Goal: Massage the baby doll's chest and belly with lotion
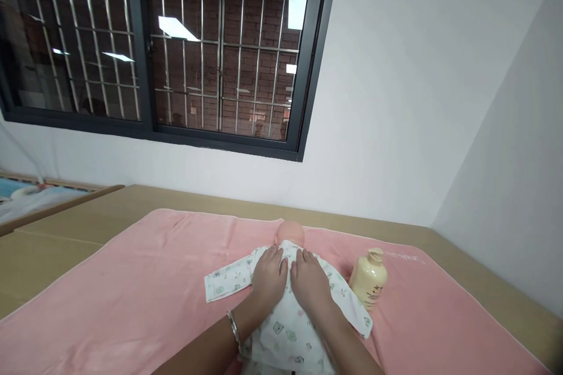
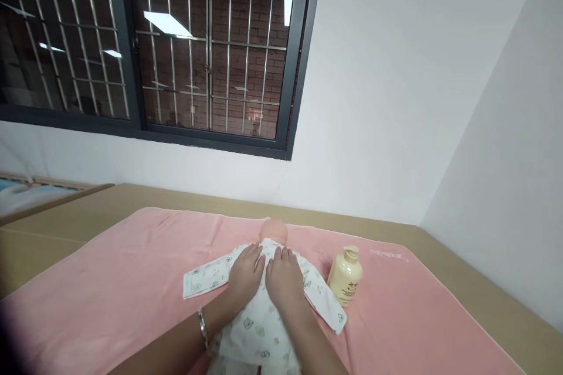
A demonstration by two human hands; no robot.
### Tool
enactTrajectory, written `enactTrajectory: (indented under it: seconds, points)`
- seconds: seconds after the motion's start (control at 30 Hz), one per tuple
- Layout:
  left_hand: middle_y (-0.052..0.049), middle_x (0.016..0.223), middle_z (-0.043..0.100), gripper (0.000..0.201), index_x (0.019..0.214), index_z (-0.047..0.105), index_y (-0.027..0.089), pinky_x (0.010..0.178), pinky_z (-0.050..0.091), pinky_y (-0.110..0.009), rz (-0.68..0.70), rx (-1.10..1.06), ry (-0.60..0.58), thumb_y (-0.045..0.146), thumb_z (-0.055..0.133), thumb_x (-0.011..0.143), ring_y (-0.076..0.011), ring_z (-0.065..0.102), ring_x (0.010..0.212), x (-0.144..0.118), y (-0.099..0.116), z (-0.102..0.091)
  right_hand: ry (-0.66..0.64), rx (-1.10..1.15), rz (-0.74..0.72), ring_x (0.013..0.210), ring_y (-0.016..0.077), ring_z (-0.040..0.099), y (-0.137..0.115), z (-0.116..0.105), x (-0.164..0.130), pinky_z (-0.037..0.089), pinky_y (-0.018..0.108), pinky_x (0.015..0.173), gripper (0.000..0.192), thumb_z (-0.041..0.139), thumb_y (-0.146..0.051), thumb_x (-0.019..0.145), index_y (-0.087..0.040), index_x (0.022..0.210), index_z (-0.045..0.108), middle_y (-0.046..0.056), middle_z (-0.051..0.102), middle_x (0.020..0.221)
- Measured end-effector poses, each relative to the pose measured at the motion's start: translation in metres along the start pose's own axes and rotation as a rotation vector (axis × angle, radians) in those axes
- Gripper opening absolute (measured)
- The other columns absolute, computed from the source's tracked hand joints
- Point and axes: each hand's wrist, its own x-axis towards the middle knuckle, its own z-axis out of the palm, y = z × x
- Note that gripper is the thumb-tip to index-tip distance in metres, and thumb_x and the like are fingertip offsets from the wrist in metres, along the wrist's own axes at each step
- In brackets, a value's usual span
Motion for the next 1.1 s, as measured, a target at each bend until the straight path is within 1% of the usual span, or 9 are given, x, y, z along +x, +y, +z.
enactTrajectory:
  seconds: [0.1,0.27,0.43,0.53,0.6,0.67,0.77,0.93,1.1]
  points:
    - [-0.012,0.127,0.065,0.040,0.121,0.064,0.016,0.111,0.040,-0.041,0.020,0.042,-0.008,0.028,0.037,0.095,-0.0247,0.055,0.125,0.000,0.001,0.000,-0.021,0.068,-0.024,0.143,0.0255,0.031,0.010,-0.001,0.007,0.018,0.037,0.118,0.058,0.026,-0.032,0.098,-0.005,0.147,0.040,0.016,0.039,0.153]
    - [-0.015,0.140,0.055,0.048,0.135,0.052,0.011,0.114,0.034,-0.046,0.039,0.094,-0.084,0.033,0.035,0.097,-0.0281,0.047,0.134,0.005,0.002,-0.004,-0.023,0.056,0.012,0.145,0.0258,0.028,0.012,-0.004,0.009,0.017,0.038,0.117,0.058,0.025,-0.034,0.098,-0.006,0.148,0.039,0.015,0.036,0.154]
    - [-0.015,0.128,0.064,0.044,0.123,0.062,0.013,0.110,0.038,-0.041,0.034,0.148,-0.171,0.030,0.033,0.096,-0.0274,0.055,0.125,0.006,0.011,-0.012,-0.041,-0.062,0.062,0.123,0.0305,0.054,-0.009,-0.021,-0.010,0.036,0.040,0.103,0.050,0.027,-0.029,0.097,-0.006,0.132,0.054,0.022,0.060,0.129]
    - [-0.016,0.136,0.058,0.046,0.128,0.059,0.013,0.112,0.034,-0.042,-0.047,0.115,-0.210,0.032,0.033,0.095,-0.0281,0.049,0.131,0.006,0.013,-0.012,-0.088,-0.044,0.094,0.108,0.0295,0.063,-0.007,-0.027,-0.011,0.043,0.041,0.093,0.047,0.027,-0.032,0.098,-0.011,0.122,0.061,0.020,0.067,0.115]
    - [-0.015,0.147,0.048,0.052,0.138,0.050,0.012,0.117,0.027,-0.044,-0.090,0.074,-0.241,0.034,0.032,0.096,-0.0276,0.038,0.141,0.007,0.012,-0.010,-0.089,0.016,0.066,0.119,0.0282,0.058,0.002,-0.024,-0.005,0.041,0.040,0.098,0.049,0.024,-0.035,0.100,-0.012,0.125,0.059,0.019,0.063,0.125]
    - [-0.014,0.153,0.040,0.056,0.144,0.043,0.010,0.119,0.021,-0.045,-0.102,0.054,-0.272,0.038,0.031,0.097,-0.0274,0.030,0.145,0.008,0.010,-0.010,-0.059,0.068,0.022,0.135,0.0258,0.044,0.011,-0.018,0.002,0.032,0.041,0.109,0.053,0.022,-0.037,0.101,-0.012,0.134,0.053,0.017,0.053,0.141]
    - [-0.014,0.150,0.044,0.055,0.142,0.046,0.011,0.118,0.024,-0.044,-0.052,0.089,-0.262,0.039,0.031,0.098,-0.0277,0.034,0.143,0.008,0.011,-0.012,-0.021,0.094,0.005,0.144,0.0228,0.030,0.017,-0.009,0.008,0.019,0.040,0.117,0.055,0.021,-0.035,0.101,-0.011,0.144,0.044,0.014,0.039,0.153]
    - [-0.016,0.136,0.059,0.047,0.129,0.059,0.010,0.114,0.034,-0.038,0.024,0.185,-0.252,0.027,0.030,0.096,-0.0258,0.049,0.132,0.005,0.025,-0.023,-0.059,0.028,0.027,0.138,0.0267,0.041,0.004,-0.012,-0.002,0.026,0.039,0.114,0.053,0.026,-0.029,0.098,-0.007,0.142,0.046,0.019,0.048,0.145]
    - [-0.016,0.150,0.045,0.056,0.142,0.045,0.008,0.117,0.027,-0.039,-0.027,0.099,-0.348,0.035,0.033,0.095,-0.0269,0.036,0.142,0.011,0.018,-0.025,-0.074,0.075,0.001,0.139,0.0256,0.040,0.004,-0.015,-0.004,0.027,0.037,0.114,0.053,0.025,-0.028,0.098,-0.007,0.141,0.048,0.019,0.047,0.146]
